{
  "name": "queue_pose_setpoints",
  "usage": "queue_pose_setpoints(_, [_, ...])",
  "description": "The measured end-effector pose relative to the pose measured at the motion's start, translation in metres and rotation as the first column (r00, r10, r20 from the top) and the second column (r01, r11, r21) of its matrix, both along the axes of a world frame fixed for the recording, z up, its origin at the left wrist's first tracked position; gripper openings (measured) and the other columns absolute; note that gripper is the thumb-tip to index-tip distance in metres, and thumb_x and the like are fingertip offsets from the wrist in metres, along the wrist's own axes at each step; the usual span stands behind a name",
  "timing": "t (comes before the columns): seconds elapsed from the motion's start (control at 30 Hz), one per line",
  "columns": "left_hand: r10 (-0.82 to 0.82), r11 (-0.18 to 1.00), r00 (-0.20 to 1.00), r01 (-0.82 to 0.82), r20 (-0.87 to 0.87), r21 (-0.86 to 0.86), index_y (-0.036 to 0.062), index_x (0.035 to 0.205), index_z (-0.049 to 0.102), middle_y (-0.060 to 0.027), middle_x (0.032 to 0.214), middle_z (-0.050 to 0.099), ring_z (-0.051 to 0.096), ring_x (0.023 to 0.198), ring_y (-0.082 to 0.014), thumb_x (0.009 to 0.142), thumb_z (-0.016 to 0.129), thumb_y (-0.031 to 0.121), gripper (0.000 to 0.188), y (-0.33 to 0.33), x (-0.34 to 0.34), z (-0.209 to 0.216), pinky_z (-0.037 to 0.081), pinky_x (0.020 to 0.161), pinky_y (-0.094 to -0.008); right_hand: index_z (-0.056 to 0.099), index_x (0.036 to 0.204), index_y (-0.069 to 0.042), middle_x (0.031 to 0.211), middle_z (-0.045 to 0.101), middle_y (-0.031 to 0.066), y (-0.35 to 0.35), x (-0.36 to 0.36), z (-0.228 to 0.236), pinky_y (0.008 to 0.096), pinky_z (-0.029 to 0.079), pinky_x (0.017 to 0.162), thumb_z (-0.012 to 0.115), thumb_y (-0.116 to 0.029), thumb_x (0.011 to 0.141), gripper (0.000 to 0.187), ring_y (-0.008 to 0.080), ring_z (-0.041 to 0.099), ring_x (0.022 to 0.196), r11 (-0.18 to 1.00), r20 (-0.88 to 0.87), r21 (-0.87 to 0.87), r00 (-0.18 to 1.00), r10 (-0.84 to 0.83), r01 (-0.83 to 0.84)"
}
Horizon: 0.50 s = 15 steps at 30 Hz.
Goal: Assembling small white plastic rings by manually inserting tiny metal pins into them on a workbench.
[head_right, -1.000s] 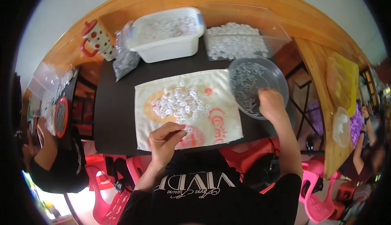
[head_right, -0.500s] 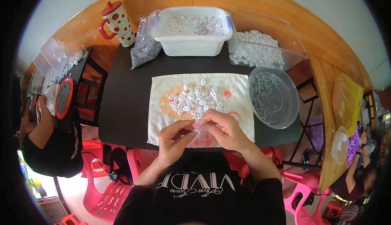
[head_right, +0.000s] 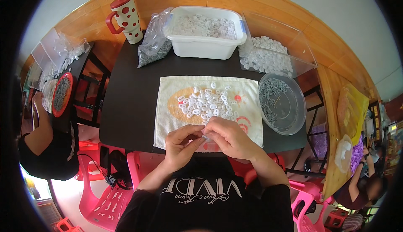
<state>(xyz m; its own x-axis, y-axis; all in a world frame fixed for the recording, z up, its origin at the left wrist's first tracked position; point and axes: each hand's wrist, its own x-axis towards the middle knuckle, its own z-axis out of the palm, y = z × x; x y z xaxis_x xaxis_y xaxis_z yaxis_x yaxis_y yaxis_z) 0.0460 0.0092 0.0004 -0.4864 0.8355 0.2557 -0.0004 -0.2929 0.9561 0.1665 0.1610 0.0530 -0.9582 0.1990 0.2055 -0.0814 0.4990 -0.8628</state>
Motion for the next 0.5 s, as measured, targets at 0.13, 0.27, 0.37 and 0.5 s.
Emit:
queue_pose_setpoints(0.13, [0.047,0.998,0.998,-0.049,0.044,0.046,-0.0034,0.116,0.066,-0.007,0.092,0.067,0.064,0.081,-0.0103,0.083,0.066,-0.016,0.035,0.0,0.005,0.0,0.052,0.07,-0.0223,0.057,0.091,0.0,0.084,0.057,0.0117,-0.002,-0.001,0.003,0.0349,0.046,0.066,0.059,0.004,0.087,0.005,0.0275,0.059,0.075,0.984,-0.012,0.179,1.0,0.018,-0.015])
queue_pose_setpoints(0.27, [0.065,0.996,0.998,-0.066,0.024,0.055,-0.0032,0.114,0.066,-0.0066,0.09,0.067,0.064,0.081,-0.0103,0.081,0.067,-0.016,0.035,0.0,0.007,-0.001,0.051,0.069,-0.0222,0.056,0.089,0.0,0.082,0.056,0.0121,-0.004,-0.002,0.003,0.0368,0.045,0.064,0.059,0.002,0.088,0.005,0.0296,0.058,0.074,0.974,0.016,0.226,1.0,0.019,-0.022])
queue_pose_setpoints(0.37, [0.093,0.994,0.995,-0.094,0.022,0.055,-0.0029,0.114,0.067,-0.0067,0.09,0.067,0.064,0.081,-0.0101,0.08,0.067,-0.016,0.036,0.0,0.01,-0.003,0.051,0.069,-0.0221,0.055,0.09,-0.001,0.081,0.055,0.0127,-0.006,-0.002,0.002,0.0378,0.045,0.064,0.059,0.001,0.088,0.005,0.0311,0.058,0.074,0.978,0.027,0.208,1.0,0.005,-0.01])
queue_pose_setpoints(0.5, [0.109,0.991,0.993,-0.112,0.052,0.073,-0.0022,0.113,0.067,-0.006,0.089,0.067,0.063,0.08,-0.0094,0.079,0.067,-0.017,0.037,0.001,0.011,-0.005,0.05,0.067,-0.0216,0.053,0.091,0.0,0.082,0.056,0.0149,-0.008,-0.001,0.002,0.0414,0.045,0.066,0.059,-0.003,0.091,0.006,0.0337,0.058,0.077,0.986,0.07,0.165,0.997,-0.017,0.006])
